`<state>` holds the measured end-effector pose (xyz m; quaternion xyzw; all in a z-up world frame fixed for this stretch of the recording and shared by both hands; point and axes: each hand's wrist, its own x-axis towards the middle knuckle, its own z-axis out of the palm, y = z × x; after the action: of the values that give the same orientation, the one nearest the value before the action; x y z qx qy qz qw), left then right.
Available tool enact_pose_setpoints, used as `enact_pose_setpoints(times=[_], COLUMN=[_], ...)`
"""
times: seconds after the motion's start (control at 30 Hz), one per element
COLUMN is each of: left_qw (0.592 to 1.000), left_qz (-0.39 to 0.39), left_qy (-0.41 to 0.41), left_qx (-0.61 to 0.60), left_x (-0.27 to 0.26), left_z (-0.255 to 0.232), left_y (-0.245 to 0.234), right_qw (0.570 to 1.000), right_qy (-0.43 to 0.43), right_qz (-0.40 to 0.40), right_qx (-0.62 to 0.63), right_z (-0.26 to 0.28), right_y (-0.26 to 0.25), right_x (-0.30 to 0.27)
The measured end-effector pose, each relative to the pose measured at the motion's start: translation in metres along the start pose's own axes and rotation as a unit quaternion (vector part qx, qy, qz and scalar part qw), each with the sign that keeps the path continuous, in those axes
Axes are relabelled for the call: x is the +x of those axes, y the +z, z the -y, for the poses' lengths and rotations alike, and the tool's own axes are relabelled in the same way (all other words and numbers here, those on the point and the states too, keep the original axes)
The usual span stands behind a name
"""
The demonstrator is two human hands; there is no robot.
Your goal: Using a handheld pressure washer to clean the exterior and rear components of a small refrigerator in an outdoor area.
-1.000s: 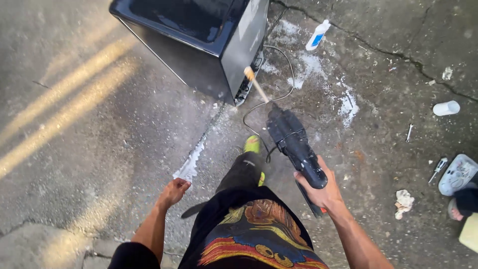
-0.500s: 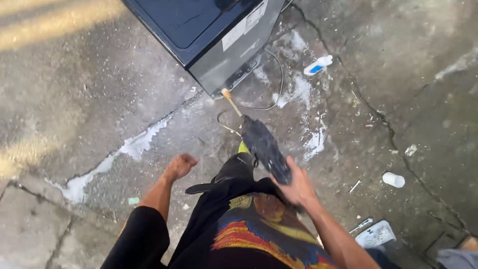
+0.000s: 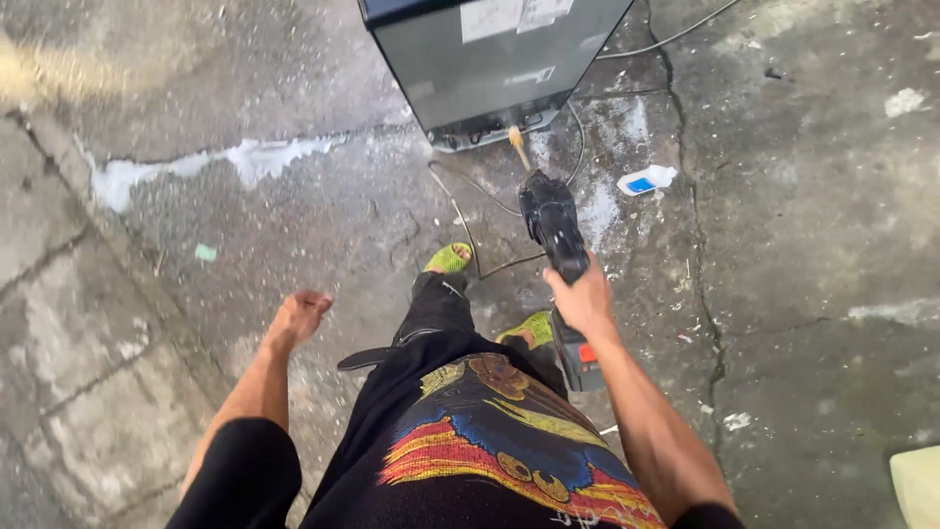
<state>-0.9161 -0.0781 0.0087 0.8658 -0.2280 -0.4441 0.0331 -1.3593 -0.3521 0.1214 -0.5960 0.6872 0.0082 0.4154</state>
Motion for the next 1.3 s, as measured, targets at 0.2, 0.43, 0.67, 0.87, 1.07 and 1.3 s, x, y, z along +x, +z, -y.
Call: enact_pose_setpoints(times=[0.2, 0.43, 0.67, 0.87, 1.07, 1.3], left_qw=[0.993, 0.700, 0.966, 0.957, 0.947, 0.932], left_qz=[0.044, 0.097, 0.129, 0.127, 0.104, 0.118], left_qy=[-0.025, -0.030, -0.125, -0.156, -0.189, -0.234], left_qx=[-0.108, -0.707, -0.186, -0.210, -0.236, -0.250], left_x=[-0.114, -0.048, -0.092, -0.097, -0.115, -0.138], left_z=[0.042, 0.192, 0.080, 0.080, 0.049, 0.007], left_y=[0.115, 0.306, 0.311, 0.318, 0.320, 0.331], right_qw=[0.994, 0.996, 0.982, 0.995, 0.993, 0.990], right_qy=[0.008, 0.050, 0.015, 0.044, 0.094, 0.119], right_qz=[0.074, 0.061, 0.163, 0.049, 0.065, -0.004], right_qx=[-0.082, -0.042, -0.091, -0.073, 0.029, 0.072], right_z=[-0.042, -0.021, -0.020, -0.060, -0.075, -0.099], right_y=[-0.002, 0.042, 0.104, 0.115, 0.094, 0.071], right_x=[0.046, 0.177, 0.227, 0.252, 0.264, 0.288])
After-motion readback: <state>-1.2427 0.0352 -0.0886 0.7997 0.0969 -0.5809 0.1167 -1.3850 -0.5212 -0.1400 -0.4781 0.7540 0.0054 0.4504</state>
